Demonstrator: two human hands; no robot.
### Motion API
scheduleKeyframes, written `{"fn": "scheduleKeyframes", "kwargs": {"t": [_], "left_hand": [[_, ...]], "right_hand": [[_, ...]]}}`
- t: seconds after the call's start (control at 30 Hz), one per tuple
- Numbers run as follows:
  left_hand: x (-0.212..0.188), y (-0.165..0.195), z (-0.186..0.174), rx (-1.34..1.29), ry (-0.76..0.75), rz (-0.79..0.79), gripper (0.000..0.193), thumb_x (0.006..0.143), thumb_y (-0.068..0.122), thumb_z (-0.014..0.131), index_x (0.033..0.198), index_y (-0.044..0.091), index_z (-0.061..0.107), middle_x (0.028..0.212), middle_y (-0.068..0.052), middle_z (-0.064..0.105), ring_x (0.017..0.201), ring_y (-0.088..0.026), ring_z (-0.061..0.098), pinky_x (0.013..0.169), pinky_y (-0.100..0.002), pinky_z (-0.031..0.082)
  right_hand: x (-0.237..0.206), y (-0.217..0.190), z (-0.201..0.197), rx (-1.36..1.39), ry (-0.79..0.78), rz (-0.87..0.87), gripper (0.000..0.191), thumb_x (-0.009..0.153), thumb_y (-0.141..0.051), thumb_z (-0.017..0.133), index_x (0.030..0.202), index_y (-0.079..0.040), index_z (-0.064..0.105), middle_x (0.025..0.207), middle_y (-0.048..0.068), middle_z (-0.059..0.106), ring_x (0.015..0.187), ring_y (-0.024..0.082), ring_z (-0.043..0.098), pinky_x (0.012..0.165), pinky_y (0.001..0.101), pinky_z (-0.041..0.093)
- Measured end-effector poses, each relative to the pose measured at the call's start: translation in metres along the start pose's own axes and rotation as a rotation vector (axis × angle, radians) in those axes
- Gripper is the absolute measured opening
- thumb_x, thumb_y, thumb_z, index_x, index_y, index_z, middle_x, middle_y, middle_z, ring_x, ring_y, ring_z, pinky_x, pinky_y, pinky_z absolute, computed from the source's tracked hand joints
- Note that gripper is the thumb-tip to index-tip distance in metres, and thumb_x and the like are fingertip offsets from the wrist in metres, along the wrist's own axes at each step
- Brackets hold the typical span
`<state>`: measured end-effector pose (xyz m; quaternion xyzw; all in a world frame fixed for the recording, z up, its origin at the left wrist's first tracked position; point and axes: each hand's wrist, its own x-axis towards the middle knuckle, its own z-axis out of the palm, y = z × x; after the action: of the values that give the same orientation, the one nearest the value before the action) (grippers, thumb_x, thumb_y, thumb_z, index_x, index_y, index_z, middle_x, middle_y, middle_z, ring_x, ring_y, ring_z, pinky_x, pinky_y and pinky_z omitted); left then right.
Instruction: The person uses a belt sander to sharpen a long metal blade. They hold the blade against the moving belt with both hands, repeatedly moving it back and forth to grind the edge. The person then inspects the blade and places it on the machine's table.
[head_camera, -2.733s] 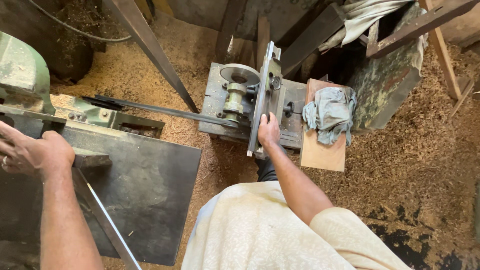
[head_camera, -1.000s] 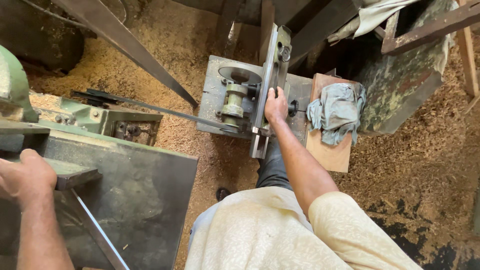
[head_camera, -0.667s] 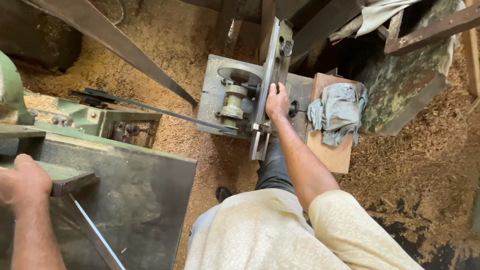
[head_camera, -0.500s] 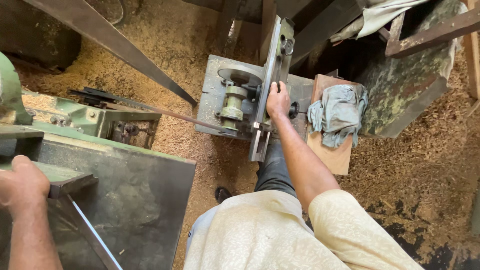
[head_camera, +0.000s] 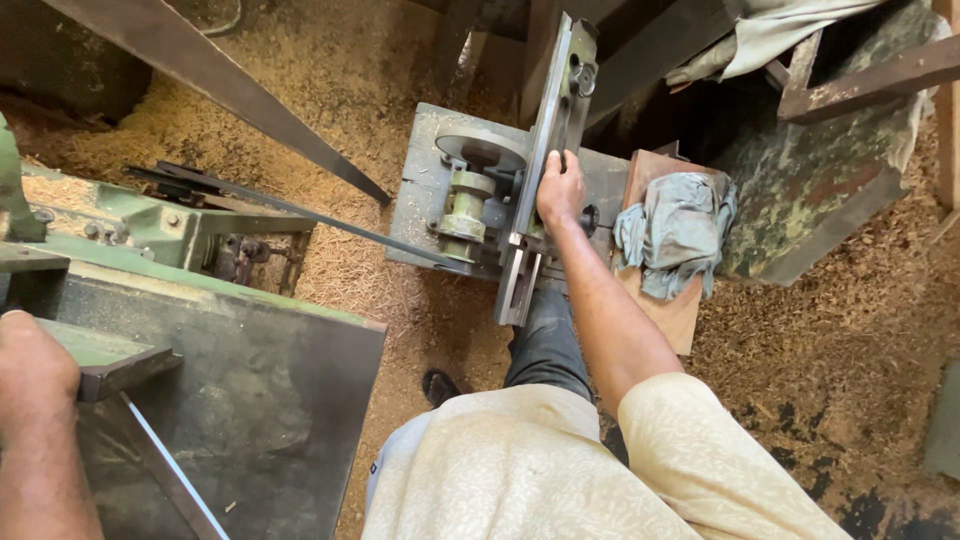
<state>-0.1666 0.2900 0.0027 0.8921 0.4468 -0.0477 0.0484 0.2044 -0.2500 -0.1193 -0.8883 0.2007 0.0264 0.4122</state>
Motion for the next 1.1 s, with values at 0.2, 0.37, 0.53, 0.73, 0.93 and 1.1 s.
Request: {"fn": "scheduleKeyframes", "kwargs": {"t": [0.2, 0.37, 0.53, 0.73, 0.93, 1.1], "left_hand": [[-0.004, 0.005, -0.003, -0.041, -0.017, -0.036, 0.025, 0.108, 0.002, 0.042, 0.106, -0.011, 0.064, 0.1, -0.036, 0.07, 0.085, -0.051, 0.07, 0.062, -0.057, 0.055], [-0.004, 0.0, 0.002, -0.044, -0.022, -0.047, 0.025, 0.108, 0.003, 0.042, 0.107, -0.011, 0.064, 0.1, -0.036, 0.07, 0.086, -0.051, 0.07, 0.063, -0.057, 0.055], [-0.001, -0.007, 0.01, -0.042, -0.022, -0.046, 0.025, 0.108, 0.003, 0.043, 0.108, -0.011, 0.063, 0.101, -0.036, 0.07, 0.086, -0.051, 0.07, 0.064, -0.057, 0.055], [0.0, -0.009, 0.016, -0.046, -0.031, -0.053, 0.025, 0.108, 0.004, 0.043, 0.108, -0.011, 0.063, 0.102, -0.037, 0.069, 0.087, -0.051, 0.069, 0.065, -0.057, 0.054], [-0.005, -0.015, 0.021, -0.051, -0.044, -0.071, 0.026, 0.108, 0.005, 0.043, 0.109, -0.011, 0.063, 0.102, -0.037, 0.069, 0.088, -0.051, 0.069, 0.066, -0.057, 0.054], [-0.009, -0.019, 0.024, -0.05, -0.051, -0.078, 0.026, 0.107, 0.006, 0.043, 0.109, -0.011, 0.063, 0.103, -0.037, 0.069, 0.088, -0.051, 0.069, 0.067, -0.058, 0.054]], "right_hand": [[0.011, 0.002, 0.004, -0.021, 0.013, 0.001, 0.051, 0.1, -0.045, 0.052, 0.136, -0.01, 0.062, 0.132, 0.018, 0.067, 0.125, 0.036, 0.062, 0.104, 0.0429, 0.046], [0.017, -0.002, 0.005, -0.042, 0.022, -0.006, 0.053, 0.1, -0.047, 0.052, 0.137, -0.01, 0.061, 0.136, 0.018, 0.065, 0.127, 0.037, 0.06, 0.105, 0.0431, 0.045], [0.019, -0.009, 0.003, -0.03, -0.005, 0.06, 0.054, 0.099, -0.047, 0.05, 0.138, -0.011, 0.06, 0.136, 0.017, 0.065, 0.126, 0.036, 0.059, 0.105, 0.0428, 0.044], [0.031, -0.009, 0.007, -0.015, 0.023, 0.008, 0.053, 0.1, -0.046, 0.052, 0.137, -0.01, 0.061, 0.135, 0.019, 0.066, 0.126, 0.036, 0.06, 0.105, 0.0428, 0.045], [0.046, -0.005, 0.015, -0.018, 0.048, -0.018, 0.052, 0.1, -0.046, 0.053, 0.135, -0.009, 0.062, 0.133, 0.019, 0.067, 0.124, 0.037, 0.061, 0.103, 0.043, 0.046], [0.057, -0.003, 0.019, 0.021, 0.044, -0.032, 0.052, 0.1, -0.046, 0.052, 0.134, -0.008, 0.062, 0.132, 0.019, 0.068, 0.123, 0.036, 0.063, 0.102, 0.0423, 0.048]]}}
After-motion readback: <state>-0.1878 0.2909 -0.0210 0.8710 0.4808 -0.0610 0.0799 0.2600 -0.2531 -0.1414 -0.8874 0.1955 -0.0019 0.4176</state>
